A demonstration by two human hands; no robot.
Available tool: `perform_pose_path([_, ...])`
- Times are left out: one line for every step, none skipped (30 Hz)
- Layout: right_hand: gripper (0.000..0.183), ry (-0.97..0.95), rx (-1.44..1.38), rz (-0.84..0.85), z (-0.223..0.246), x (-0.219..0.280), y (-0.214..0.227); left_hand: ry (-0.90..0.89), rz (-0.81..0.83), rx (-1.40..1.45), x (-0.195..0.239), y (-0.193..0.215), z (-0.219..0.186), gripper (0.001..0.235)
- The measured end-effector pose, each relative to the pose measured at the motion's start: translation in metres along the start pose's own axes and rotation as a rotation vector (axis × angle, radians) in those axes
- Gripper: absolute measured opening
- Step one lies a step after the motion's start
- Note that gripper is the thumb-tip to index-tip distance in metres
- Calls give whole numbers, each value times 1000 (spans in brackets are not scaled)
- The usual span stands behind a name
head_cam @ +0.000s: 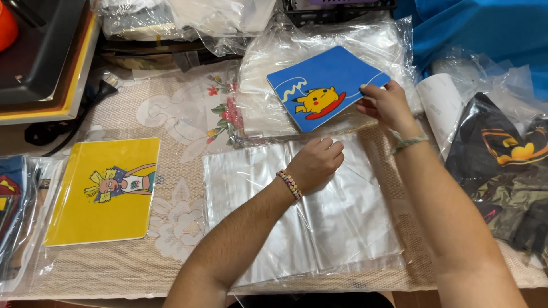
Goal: Separating plastic sleeves and preparing to package printed cards or mousepads.
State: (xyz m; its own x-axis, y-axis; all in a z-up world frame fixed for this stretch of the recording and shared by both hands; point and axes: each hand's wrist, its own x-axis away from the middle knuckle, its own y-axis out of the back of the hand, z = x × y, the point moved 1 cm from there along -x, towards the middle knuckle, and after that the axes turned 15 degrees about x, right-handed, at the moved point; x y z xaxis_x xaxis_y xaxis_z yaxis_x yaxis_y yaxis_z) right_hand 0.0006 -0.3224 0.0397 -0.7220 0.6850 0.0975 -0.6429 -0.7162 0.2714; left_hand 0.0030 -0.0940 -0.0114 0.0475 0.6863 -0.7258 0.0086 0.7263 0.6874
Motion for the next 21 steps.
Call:
perform_pose_path([48,0,1,0,7,15,8,1,0,0,-2,1,0,7])
perform_pose_path([41,25,11,106,15,30,14,7,-7,-9,-4,2,1,4])
perform_pose_path([34,52,21,212,23,45,20,13,-13,-19,-6,3,2,3])
perform_pose_path([34,48,24,214,27,53,25,17,-12,-17,-9,8,1,3])
perform_pose_path([22,38,-62,296,32,61,29,12,-31,-72,-12,12,-1,4])
perform_pose_path([23,28,-150,375,37,69,34,4,-49,-127,-15,16,-2,9])
perform_pose_path([23,25,-149,375,37,62,34,6,-48,-124,-14,13,-1,9])
perform_pose_path([54,-17,-165,411,35,57,34,-14,-31,-119,-13,10,-1,9])
perform_pose_path([88,-59,-181,448,33,51,35,-35,-14,-114,-12,7,-1,9])
perform_pose_path([88,-60,-184,444,16,31,33,-38,-13,-111,-10,5,-2,9])
perform_pose_path([74,-74,-171,373,-1,12,33,-33,1,-97,-7,3,-3,8])
perform_pose_path([60,-83,-156,304,-16,-9,31,-28,13,-87,-6,1,-2,6])
perform_pose_path([60,-81,-158,302,-18,-11,31,-31,12,-88,-9,4,-3,6])
perform_pose_path([49,-78,-142,314,-21,-13,27,-23,6,-95,-11,8,-4,8])
perform_pose_path([40,-75,-126,325,-24,-15,24,-14,0,-102,-13,12,-4,9])
perform_pose_path([40,-76,-126,330,-28,-28,24,-10,2,-104,-14,17,-6,9])
perform_pose_path([55,-86,-97,379,-32,-41,23,-24,35,-40,-15,22,-9,10])
perform_pose_path([72,-97,-69,424,-37,-54,24,-41,66,28,-17,26,-12,10])
perform_pose_path([72,-98,-69,425,-2,-19,19,-40,68,29,-14,19,-10,10])
perform_pose_path([73,-99,31,389,37,15,10,-55,83,13,-12,11,-9,12])
perform_pose_path([75,-100,130,352,78,54,0,-70,98,-2,-10,4,-7,13])
